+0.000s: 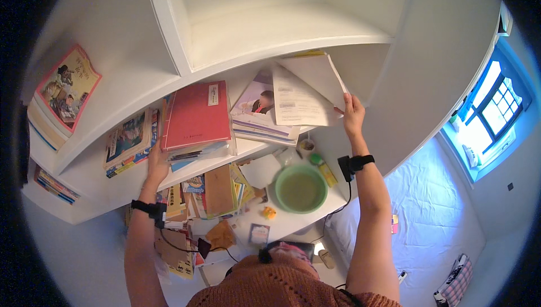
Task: The person organizes a bookshelf by sorting through various books and notebooks on a desk and placing them onto different shelves.
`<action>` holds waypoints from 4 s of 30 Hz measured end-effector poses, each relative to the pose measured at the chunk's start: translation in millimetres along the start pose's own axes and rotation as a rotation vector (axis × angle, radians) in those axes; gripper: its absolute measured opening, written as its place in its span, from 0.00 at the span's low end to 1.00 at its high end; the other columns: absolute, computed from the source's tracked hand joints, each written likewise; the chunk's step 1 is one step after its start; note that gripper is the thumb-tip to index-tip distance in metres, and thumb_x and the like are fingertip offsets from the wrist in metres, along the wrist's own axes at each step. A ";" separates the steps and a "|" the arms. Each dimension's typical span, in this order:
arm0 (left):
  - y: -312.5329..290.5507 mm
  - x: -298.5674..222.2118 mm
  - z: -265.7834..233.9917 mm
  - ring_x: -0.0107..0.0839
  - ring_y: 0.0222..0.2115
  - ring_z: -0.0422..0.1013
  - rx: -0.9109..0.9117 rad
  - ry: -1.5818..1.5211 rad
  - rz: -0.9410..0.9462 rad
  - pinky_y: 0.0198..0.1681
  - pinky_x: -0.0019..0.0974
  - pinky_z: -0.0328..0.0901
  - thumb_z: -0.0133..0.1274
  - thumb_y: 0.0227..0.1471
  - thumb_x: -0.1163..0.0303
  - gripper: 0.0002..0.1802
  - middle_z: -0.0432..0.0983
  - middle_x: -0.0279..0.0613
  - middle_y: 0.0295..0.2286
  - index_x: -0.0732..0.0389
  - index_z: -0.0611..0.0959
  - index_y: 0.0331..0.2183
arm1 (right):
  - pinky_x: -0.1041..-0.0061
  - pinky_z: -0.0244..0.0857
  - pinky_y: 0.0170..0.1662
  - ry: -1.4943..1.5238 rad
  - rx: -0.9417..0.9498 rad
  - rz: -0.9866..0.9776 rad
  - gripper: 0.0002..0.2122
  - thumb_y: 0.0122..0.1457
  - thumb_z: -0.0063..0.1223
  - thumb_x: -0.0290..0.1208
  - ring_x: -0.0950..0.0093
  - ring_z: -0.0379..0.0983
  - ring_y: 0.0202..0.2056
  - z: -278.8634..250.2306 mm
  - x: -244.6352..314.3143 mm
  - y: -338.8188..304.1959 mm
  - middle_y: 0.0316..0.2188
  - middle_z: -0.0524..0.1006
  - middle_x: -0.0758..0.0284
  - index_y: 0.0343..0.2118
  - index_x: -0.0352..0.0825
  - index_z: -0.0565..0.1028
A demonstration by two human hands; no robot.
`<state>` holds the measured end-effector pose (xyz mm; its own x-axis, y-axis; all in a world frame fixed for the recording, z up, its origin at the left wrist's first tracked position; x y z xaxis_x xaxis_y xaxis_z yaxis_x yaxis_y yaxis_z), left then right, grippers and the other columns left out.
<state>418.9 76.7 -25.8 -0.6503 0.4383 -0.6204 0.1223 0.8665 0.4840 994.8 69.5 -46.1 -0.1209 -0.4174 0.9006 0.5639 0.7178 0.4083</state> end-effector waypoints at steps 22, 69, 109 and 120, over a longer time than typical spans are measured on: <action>12.2 -204.0 187.9 0.45 0.50 0.57 0.312 0.689 0.566 0.56 0.44 0.45 0.53 0.40 0.65 0.30 0.64 0.58 0.44 0.72 0.68 0.44 | 0.79 0.73 0.26 0.481 0.237 0.772 0.16 0.55 0.47 0.34 0.65 0.74 0.25 34.9 -40.8 -41.4 0.30 0.73 0.55 0.40 0.25 0.65; 134.0 -208.7 256.5 0.37 0.39 0.67 0.796 -1.117 -0.768 0.45 0.39 0.63 0.49 0.48 0.64 0.22 0.69 0.48 0.40 0.66 0.68 0.44 | 0.67 0.68 0.43 0.856 0.402 0.830 0.18 0.59 0.35 0.33 0.59 0.66 0.44 44.4 18.0 14.9 0.42 0.67 0.46 0.45 0.21 0.60; 186.2 -229.7 257.5 0.43 0.42 0.65 0.808 -0.520 -0.122 0.41 0.39 0.66 0.45 0.49 0.61 0.28 0.64 0.58 0.40 0.70 0.62 0.48 | 0.71 0.72 0.34 0.295 0.530 0.743 0.20 0.58 0.33 0.38 0.62 0.74 0.33 45.0 3.9 24.7 0.34 0.73 0.50 0.43 0.22 0.64; 90.6 -134.0 250.5 0.39 0.40 0.67 0.561 -0.335 -0.825 0.40 0.46 0.64 0.40 0.46 0.60 0.23 0.67 0.46 0.41 0.60 0.68 0.45 | 0.72 0.73 0.25 0.144 0.603 0.852 0.18 0.55 0.40 0.33 0.62 0.75 0.25 44.3 -25.6 -33.1 0.34 0.72 0.51 0.44 0.23 0.62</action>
<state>705.0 156.3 -53.4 -0.4601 -0.3681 -0.8080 0.1212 0.8755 -0.4678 943.0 81.2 -76.1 0.2450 0.3217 0.9146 -0.0880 0.9468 -0.3094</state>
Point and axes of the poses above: each hand's wrist, its own y-axis towards the middle knuckle, its own z-axis out of the palm, x = y × z, the point moved 9 cm from there along y, towards the middle knuckle
